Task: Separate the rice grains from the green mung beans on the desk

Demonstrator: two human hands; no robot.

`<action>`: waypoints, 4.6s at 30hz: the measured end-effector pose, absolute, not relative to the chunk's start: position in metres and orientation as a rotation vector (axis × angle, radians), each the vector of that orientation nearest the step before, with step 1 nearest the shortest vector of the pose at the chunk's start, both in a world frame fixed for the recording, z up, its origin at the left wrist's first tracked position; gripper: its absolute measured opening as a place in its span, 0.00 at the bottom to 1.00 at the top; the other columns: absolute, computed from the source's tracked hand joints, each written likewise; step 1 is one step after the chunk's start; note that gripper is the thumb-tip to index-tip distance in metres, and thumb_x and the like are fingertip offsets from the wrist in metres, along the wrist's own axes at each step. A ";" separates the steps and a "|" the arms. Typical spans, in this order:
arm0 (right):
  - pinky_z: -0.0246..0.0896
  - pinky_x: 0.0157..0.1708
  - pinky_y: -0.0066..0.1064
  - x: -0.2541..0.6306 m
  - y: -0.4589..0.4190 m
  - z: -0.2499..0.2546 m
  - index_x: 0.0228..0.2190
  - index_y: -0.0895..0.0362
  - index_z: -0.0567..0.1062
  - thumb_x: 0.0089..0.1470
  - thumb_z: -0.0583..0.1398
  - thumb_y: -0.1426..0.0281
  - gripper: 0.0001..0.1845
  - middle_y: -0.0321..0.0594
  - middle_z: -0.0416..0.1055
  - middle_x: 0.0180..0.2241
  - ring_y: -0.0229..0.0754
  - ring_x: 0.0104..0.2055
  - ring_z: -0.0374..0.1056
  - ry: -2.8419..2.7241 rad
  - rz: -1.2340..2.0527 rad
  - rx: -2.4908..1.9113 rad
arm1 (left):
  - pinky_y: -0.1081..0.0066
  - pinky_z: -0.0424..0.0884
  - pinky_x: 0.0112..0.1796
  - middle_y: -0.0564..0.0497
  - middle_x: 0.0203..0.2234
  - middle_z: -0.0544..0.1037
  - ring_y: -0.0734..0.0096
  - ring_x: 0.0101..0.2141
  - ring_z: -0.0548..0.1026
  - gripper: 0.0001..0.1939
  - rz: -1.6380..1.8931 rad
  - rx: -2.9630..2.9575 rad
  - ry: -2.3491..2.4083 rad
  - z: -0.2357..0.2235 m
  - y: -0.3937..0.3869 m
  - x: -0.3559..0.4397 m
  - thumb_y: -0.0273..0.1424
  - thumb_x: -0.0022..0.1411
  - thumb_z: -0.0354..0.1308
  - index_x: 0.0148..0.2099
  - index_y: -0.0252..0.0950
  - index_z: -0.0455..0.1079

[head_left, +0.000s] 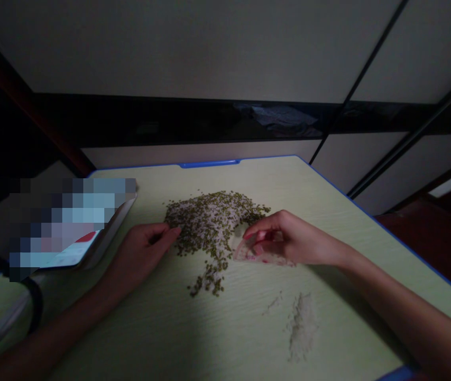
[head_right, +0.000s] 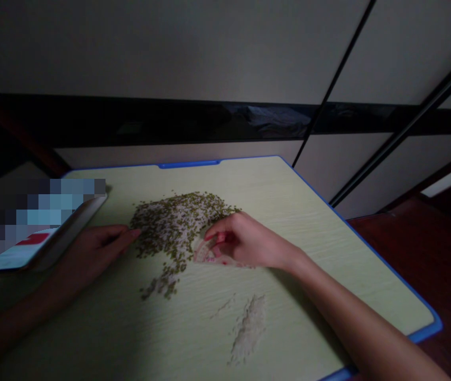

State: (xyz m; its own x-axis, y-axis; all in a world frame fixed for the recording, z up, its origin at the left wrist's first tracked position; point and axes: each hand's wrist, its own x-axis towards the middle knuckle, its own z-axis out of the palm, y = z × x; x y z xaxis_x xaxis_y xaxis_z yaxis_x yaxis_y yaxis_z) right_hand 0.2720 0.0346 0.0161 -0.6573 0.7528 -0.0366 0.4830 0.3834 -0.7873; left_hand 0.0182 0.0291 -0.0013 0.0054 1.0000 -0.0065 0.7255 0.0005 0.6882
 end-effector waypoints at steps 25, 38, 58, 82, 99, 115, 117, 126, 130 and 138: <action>0.56 0.22 0.25 0.265 0.035 0.004 0.34 0.64 0.74 0.40 0.53 0.81 0.16 0.36 0.66 0.20 0.32 0.21 0.58 -2.158 1.107 -1.245 | 0.76 0.50 0.20 0.61 0.12 0.50 0.79 0.16 0.54 0.18 0.710 1.761 1.781 0.000 0.029 0.018 0.43 0.49 0.45 0.15 0.38 0.50; 0.56 0.21 0.25 0.264 0.033 0.005 0.34 0.65 0.73 0.41 0.53 0.81 0.16 0.36 0.66 0.20 0.32 0.21 0.60 -2.186 1.122 -1.182 | 0.76 0.50 0.21 0.61 0.12 0.51 0.79 0.17 0.55 0.18 0.680 1.767 1.784 0.001 0.029 0.018 0.42 0.51 0.45 0.16 0.37 0.50; 0.51 0.19 0.25 0.262 0.033 0.001 0.35 0.62 0.73 0.42 0.54 0.78 0.16 0.34 0.61 0.20 0.31 0.20 0.54 -2.170 1.015 -1.249 | 0.76 0.50 0.21 0.61 0.12 0.51 0.79 0.17 0.55 0.18 0.691 1.761 1.782 0.003 0.028 0.019 0.42 0.50 0.45 0.16 0.38 0.50; 0.49 0.20 0.26 0.258 0.027 0.002 0.36 0.60 0.72 0.46 0.52 0.76 0.14 0.34 0.62 0.20 0.32 0.22 0.55 -2.222 0.955 -1.190 | 0.75 0.51 0.21 0.61 0.12 0.51 0.78 0.17 0.55 0.18 0.701 1.762 1.784 0.002 0.027 0.020 0.41 0.50 0.45 0.16 0.38 0.50; 0.48 0.19 0.25 0.253 0.027 0.000 0.37 0.62 0.72 0.46 0.52 0.77 0.16 0.37 0.68 0.22 0.31 0.20 0.56 -2.215 0.851 -1.230 | 0.75 0.51 0.19 0.60 0.11 0.53 0.78 0.16 0.56 0.18 0.709 1.778 1.807 0.001 0.028 0.020 0.41 0.50 0.46 0.15 0.37 0.52; 0.56 0.39 0.33 0.256 0.030 0.021 0.43 0.58 0.70 0.50 0.49 0.83 0.20 0.43 0.70 0.36 0.41 0.39 0.64 -2.702 0.401 -0.798 | 0.76 0.51 0.20 0.60 0.12 0.52 0.79 0.17 0.55 0.17 0.684 1.767 1.794 0.003 0.026 0.019 0.39 0.52 0.46 0.16 0.37 0.53; 0.56 0.39 0.33 0.260 0.031 0.022 0.43 0.58 0.70 0.52 0.48 0.82 0.19 0.43 0.70 0.35 0.41 0.39 0.63 -2.744 0.391 -0.725 | 0.76 0.51 0.21 0.60 0.12 0.52 0.79 0.17 0.55 0.17 0.677 1.770 1.788 0.004 0.026 0.020 0.39 0.53 0.46 0.16 0.37 0.53; 0.55 0.35 0.30 0.272 0.032 0.026 0.42 0.59 0.70 0.54 0.50 0.80 0.16 0.41 0.70 0.33 0.39 0.36 0.63 -2.741 0.449 -0.685 | 0.76 0.51 0.19 0.60 0.11 0.52 0.78 0.16 0.55 0.17 0.687 1.772 1.795 0.004 0.027 0.021 0.39 0.52 0.46 0.15 0.37 0.52; 0.55 0.34 0.30 0.273 0.032 0.027 0.42 0.58 0.71 0.54 0.50 0.79 0.16 0.41 0.70 0.30 0.38 0.34 0.63 -2.754 0.450 -0.676 | 0.76 0.51 0.19 0.60 0.11 0.53 0.78 0.16 0.55 0.17 0.699 1.786 1.792 0.001 0.028 0.019 0.39 0.51 0.46 0.15 0.37 0.51; 0.55 0.37 0.32 0.269 0.029 0.023 0.44 0.58 0.70 0.54 0.49 0.79 0.18 0.41 0.70 0.32 0.40 0.36 0.62 -2.786 0.345 -0.700 | 0.76 0.51 0.19 0.60 0.11 0.53 0.79 0.16 0.55 0.18 0.699 1.784 1.795 0.002 0.027 0.019 0.39 0.51 0.46 0.15 0.37 0.51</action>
State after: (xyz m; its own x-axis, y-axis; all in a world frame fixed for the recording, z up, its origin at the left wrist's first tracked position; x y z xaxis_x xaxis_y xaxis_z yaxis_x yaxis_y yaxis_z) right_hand 0.2691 0.0287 0.0233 -0.8540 0.4880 0.1802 0.4292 0.8568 -0.2859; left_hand 0.0194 0.0269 0.0024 -0.0065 1.0000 0.0010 0.7372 0.0041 0.6756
